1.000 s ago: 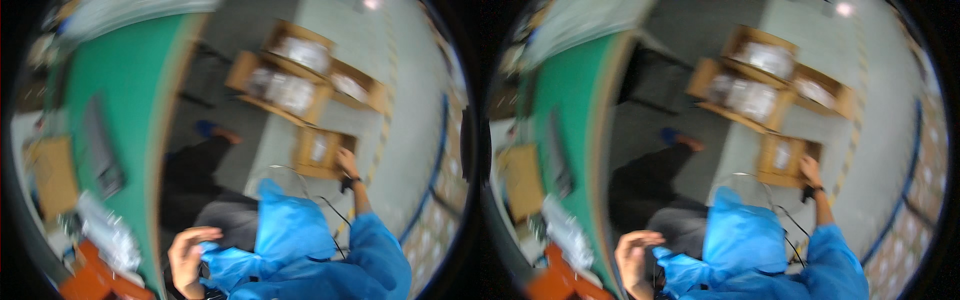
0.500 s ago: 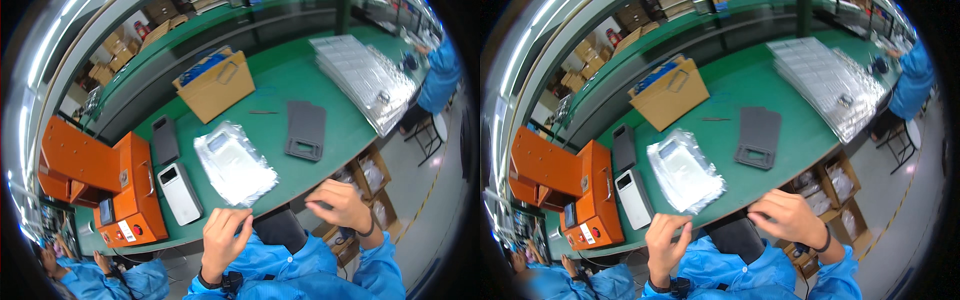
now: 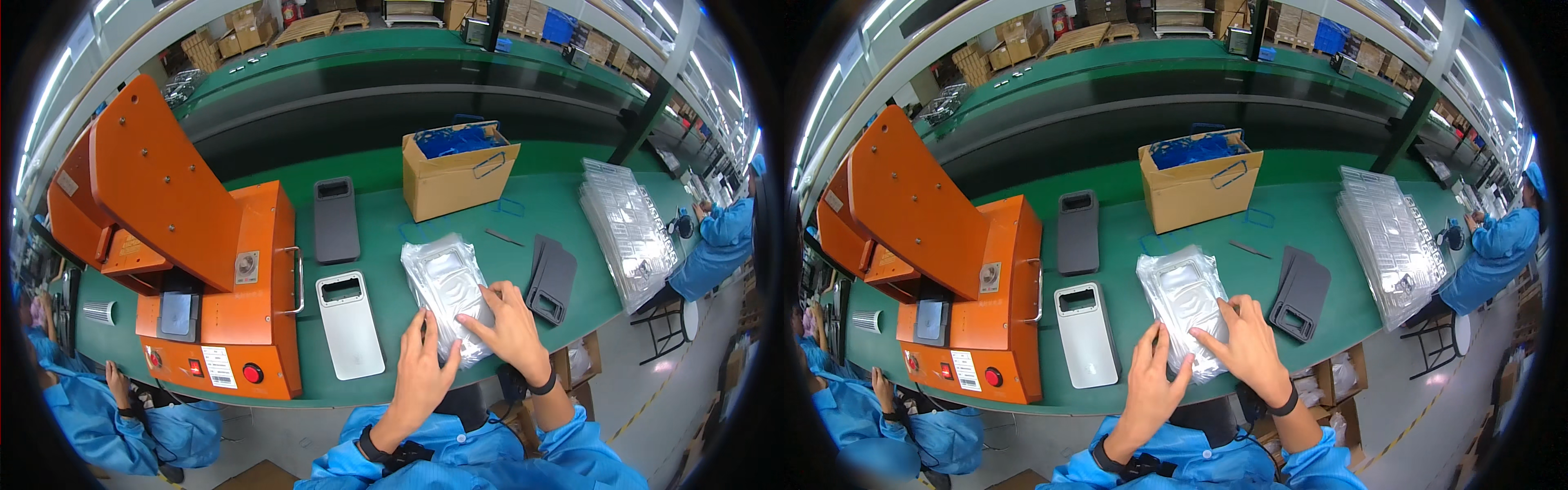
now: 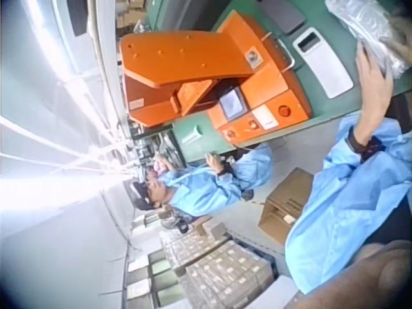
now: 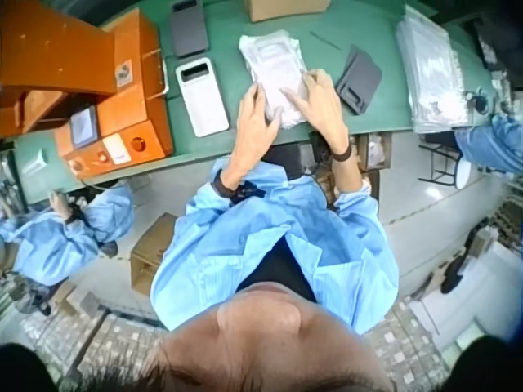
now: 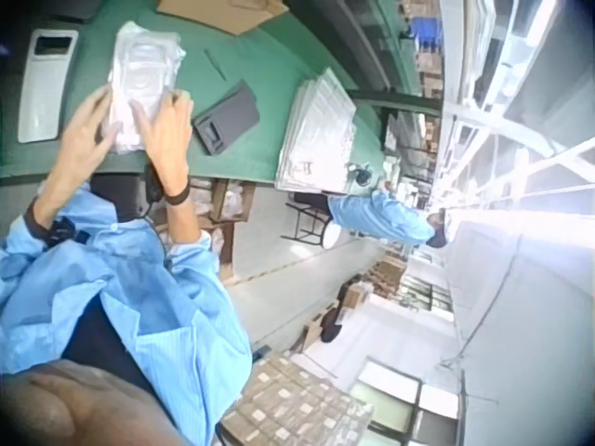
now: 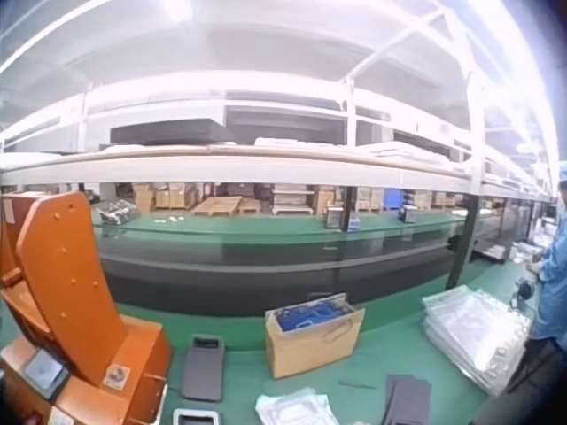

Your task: The person is removing phone cases from their protective packaging and then putting them into new plastic bags at a workstation.

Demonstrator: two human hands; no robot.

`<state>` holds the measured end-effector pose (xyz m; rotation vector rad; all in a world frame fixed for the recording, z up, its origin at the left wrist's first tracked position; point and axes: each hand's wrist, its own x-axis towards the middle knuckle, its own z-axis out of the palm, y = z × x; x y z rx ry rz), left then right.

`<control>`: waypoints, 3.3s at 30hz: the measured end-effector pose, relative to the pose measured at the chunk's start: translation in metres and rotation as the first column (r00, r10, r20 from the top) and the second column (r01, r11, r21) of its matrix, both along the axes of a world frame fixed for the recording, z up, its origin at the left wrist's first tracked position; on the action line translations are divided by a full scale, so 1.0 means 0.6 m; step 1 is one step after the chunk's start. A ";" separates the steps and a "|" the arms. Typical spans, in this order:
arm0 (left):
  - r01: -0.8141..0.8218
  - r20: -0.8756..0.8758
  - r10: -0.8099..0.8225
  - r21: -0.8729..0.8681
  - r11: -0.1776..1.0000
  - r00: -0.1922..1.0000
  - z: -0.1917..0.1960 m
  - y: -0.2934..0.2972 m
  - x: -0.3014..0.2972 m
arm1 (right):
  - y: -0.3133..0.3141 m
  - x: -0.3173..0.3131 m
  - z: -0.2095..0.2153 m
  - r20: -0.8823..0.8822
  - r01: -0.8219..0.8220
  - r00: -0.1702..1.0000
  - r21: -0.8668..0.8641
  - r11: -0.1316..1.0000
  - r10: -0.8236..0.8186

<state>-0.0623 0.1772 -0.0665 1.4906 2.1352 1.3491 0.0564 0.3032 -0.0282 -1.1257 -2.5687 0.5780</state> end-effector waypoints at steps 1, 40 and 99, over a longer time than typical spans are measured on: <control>-0.011 0.020 0.011 0.017 1.000 1.000 0.001 0.000 0.003 | -0.004 -0.002 0.000 0.003 0.007 1.000 0.069 0.998 -0.008; -0.015 0.664 -0.170 0.264 0.964 0.728 -0.033 -0.010 -0.018 | 0.000 -0.099 0.056 0.398 -0.056 0.917 0.087 0.995 0.017; 0.385 0.266 -0.421 0.180 0.905 0.867 0.042 0.030 -0.037 | 0.010 0.072 0.077 -0.857 -0.577 0.499 -0.217 0.787 0.129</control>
